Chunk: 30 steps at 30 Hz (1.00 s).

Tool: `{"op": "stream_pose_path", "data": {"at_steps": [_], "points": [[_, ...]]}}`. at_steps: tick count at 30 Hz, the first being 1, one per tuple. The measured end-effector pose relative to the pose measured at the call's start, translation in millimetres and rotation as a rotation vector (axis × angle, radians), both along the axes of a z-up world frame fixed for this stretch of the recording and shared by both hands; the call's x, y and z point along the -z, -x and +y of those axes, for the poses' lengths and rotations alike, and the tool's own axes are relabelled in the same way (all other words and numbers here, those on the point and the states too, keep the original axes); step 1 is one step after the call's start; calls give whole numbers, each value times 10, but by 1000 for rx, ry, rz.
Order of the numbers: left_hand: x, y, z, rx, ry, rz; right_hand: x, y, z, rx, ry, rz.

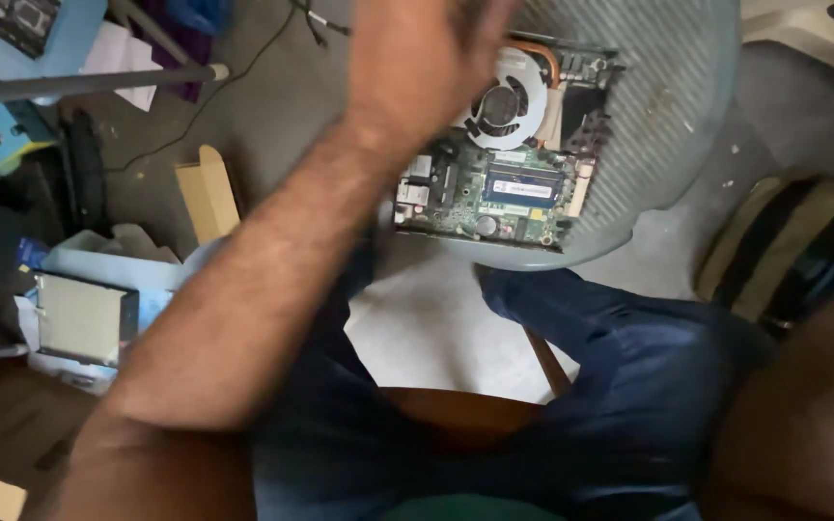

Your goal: The person manipulates the internal components of a small form-factor computer, removing the cooling fan and heat sink, unscrewing parts of the motherboard using a screwdriver, and inspecting the chassis ports.

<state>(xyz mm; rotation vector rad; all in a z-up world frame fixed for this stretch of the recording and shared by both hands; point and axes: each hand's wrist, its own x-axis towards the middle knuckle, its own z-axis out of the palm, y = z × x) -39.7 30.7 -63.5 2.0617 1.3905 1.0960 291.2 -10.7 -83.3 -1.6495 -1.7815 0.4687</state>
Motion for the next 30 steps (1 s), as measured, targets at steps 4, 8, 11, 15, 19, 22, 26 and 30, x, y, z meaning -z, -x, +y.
{"op": "stream_pose_path", "data": {"at_steps": [4,8,11,15,19,22,26,30], "points": [[-192,-368,-173,239,-217,-149,-185,-232,-354,53,5,130],[-266,-517,-226,392,-262,-152,-309,-276,-551,45,20,275],[-218,-545,-221,428,-192,-167,-407,-196,-638,9,22,351],[-135,-540,-205,444,-133,-253,-606,45,-646,-76,2,222],[-94,-513,-201,421,-129,-212,-815,316,-589,-112,-40,111],[-77,-520,-172,418,-135,-200,-906,448,-547,-174,-86,135],[-63,-544,-179,429,-118,-193,-948,508,-516,-198,-109,80],[-61,-543,-182,426,-134,-191,-916,476,-531,-179,-101,54]]}}
